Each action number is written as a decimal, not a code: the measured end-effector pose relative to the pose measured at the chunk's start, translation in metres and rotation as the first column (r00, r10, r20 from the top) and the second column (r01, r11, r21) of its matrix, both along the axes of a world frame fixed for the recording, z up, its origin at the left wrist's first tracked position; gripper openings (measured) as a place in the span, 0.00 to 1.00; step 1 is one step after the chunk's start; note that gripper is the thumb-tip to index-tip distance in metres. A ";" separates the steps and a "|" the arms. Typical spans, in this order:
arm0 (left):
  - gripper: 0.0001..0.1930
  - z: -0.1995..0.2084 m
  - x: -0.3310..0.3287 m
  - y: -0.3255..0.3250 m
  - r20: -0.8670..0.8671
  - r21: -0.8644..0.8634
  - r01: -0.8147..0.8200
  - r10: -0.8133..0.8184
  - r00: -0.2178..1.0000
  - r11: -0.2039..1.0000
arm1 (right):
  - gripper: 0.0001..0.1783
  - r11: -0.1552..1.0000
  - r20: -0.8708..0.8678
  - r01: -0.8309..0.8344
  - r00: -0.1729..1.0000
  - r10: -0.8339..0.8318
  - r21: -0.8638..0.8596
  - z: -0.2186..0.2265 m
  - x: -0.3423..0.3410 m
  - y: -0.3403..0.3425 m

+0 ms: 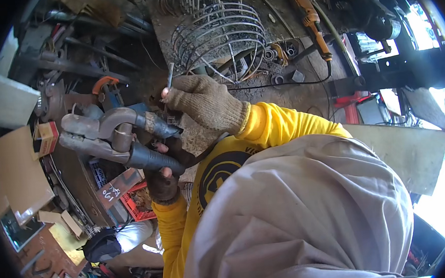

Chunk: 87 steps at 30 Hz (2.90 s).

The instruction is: The person welds metal rods together to form a cage-like structure using a welding torch, then uses an angle grinder to smooth the joints.

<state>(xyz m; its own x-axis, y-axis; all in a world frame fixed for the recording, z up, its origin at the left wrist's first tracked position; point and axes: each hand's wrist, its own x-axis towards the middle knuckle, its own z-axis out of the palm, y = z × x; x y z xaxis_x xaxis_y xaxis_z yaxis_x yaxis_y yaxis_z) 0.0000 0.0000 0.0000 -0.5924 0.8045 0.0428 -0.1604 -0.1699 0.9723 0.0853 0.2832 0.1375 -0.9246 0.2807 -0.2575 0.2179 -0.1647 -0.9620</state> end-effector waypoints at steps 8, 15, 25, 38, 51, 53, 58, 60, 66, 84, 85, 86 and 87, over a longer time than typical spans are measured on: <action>0.34 0.013 -0.039 0.041 0.159 -0.015 -0.219 0.218 0.963 0.976 | 0.23 0.734 -0.361 0.660 0.653 -0.666 -0.162 -0.005 0.026 0.050; 0.38 0.015 -0.119 0.086 -0.168 -0.190 -0.084 0.052 0.985 0.978 | 0.22 0.794 0.194 0.578 0.771 -0.607 0.187 -0.020 0.050 0.038; 0.33 0.009 -0.198 0.124 -0.099 -0.095 0.305 -0.313 0.944 0.948 | 0.20 0.684 0.320 0.729 0.641 -0.698 0.033 0.008 0.029 -0.045; 0.26 -0.002 -0.210 0.135 0.203 0.201 0.526 -0.561 0.803 0.826 | 0.17 0.473 0.215 0.262 0.641 -0.737 0.841 0.025 0.033 -0.043; 0.31 -0.012 -0.188 0.133 -0.859 -0.115 0.149 -0.173 0.483 0.982 | 0.14 0.378 0.266 -0.007 0.723 -0.637 0.926 0.037 0.012 -0.016; 0.27 -0.025 -0.180 0.126 -0.616 -0.290 0.113 -0.276 0.738 0.950 | 0.14 0.385 0.242 0.026 0.737 -0.631 0.923 0.032 0.013 -0.016; 0.38 -0.041 -0.187 0.113 -0.837 -0.231 0.106 -0.254 0.485 0.967 | 0.14 0.463 0.155 0.241 0.730 -0.666 0.853 -0.004 0.021 -0.021; 0.37 -0.052 -0.196 0.110 -0.810 -0.284 0.159 -0.326 0.487 0.945 | 0.15 0.457 0.161 0.224 0.732 -0.662 0.861 -0.011 0.021 -0.026; 0.31 -0.006 -0.190 0.126 -0.841 -0.214 0.299 -0.331 0.427 0.930 | 0.17 0.420 0.134 0.214 0.740 -0.660 0.882 -0.008 0.021 -0.028; 0.18 -0.066 -0.210 0.102 -0.348 -0.294 0.467 -0.548 0.760 0.834 | 0.16 0.271 -0.101 0.350 0.758 -0.644 0.896 -0.033 0.035 -0.021; 0.15 -0.050 -0.202 0.107 -0.002 -0.181 0.470 -0.478 0.878 0.864 | 0.16 0.253 -0.129 0.362 0.764 -0.633 0.897 -0.035 0.034 -0.020; 0.11 -0.041 -0.198 0.109 0.355 -0.076 0.427 -0.376 0.856 0.901 | 0.16 0.262 -0.115 0.355 0.761 -0.638 0.897 -0.036 0.033 -0.019; 0.14 -0.039 -0.199 0.108 0.240 -0.147 0.471 -0.431 0.870 0.870 | 0.15 0.269 -0.101 0.349 0.757 -0.646 0.898 -0.035 0.032 -0.020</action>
